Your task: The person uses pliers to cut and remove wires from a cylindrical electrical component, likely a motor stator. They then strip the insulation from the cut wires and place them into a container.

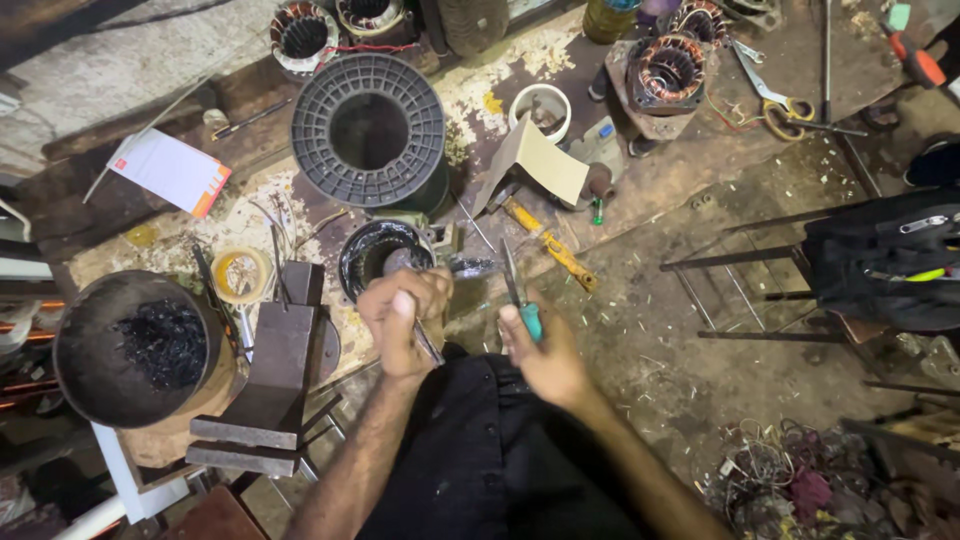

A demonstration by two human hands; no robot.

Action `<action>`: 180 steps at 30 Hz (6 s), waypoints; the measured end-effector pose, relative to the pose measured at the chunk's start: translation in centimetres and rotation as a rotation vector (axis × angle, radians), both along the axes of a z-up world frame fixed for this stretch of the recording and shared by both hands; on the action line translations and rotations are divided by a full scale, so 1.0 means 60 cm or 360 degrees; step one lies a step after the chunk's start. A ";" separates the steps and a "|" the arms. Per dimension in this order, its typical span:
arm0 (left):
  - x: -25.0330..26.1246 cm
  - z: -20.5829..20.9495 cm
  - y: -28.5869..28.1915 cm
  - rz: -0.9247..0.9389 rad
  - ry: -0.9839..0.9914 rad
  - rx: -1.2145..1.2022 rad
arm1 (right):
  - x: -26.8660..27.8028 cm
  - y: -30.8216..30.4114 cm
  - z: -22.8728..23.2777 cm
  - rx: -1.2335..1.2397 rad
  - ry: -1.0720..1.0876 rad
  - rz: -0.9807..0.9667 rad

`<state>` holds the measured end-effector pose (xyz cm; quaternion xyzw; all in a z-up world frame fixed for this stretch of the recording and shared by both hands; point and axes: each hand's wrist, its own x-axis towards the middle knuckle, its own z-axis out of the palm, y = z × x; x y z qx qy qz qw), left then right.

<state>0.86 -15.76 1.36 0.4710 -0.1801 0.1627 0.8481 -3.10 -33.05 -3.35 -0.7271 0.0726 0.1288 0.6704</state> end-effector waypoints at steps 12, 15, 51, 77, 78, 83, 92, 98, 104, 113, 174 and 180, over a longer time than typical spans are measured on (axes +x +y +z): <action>-0.029 -0.019 -0.021 0.0394 0.0615 -0.0569 | 0.024 -0.033 -0.023 -0.0228 -0.0475 0.0309; -0.027 -0.018 -0.006 0.0302 0.0741 -0.0777 | 0.023 -0.046 -0.027 -0.0054 -0.0382 0.0321; 0.012 -0.059 0.062 0.0115 0.1218 -0.1287 | 0.055 -0.063 -0.070 -0.0190 -0.0323 0.0296; 0.023 -0.053 0.027 0.0243 0.1503 -0.0976 | 0.042 -0.017 -0.110 -0.0394 -0.0560 0.0289; 0.018 -0.055 0.024 0.0325 0.1490 -0.0952 | 0.037 -0.011 -0.117 -0.0431 -0.0435 0.0291; 0.009 -0.068 0.063 0.0494 0.1475 -0.1046 | 0.047 -0.033 -0.148 -0.0446 -0.0458 0.0379; -0.032 -0.081 0.140 0.0397 0.1333 -0.1408 | 0.130 -0.035 -0.304 -0.0768 -0.0272 0.0515; -0.046 -0.088 0.140 0.0124 0.1291 -0.1730 | 0.188 -0.011 -0.139 -0.0637 -0.0970 0.0614; -0.045 -0.120 0.105 -0.0154 0.1382 -0.1800 | 0.096 0.019 0.084 0.0574 -0.0228 0.0878; -0.064 -0.123 0.115 -0.0503 0.1543 -0.1775 | 0.007 0.106 0.178 0.0402 -0.0504 0.0781; -0.512 0.101 -0.233 -0.0802 0.0264 0.1312 | -0.504 -0.232 0.194 0.0177 -0.0618 -0.0580; -0.555 0.087 -0.296 -0.0787 0.0721 0.0906 | -0.535 -0.262 0.174 0.0325 -0.0627 -0.0897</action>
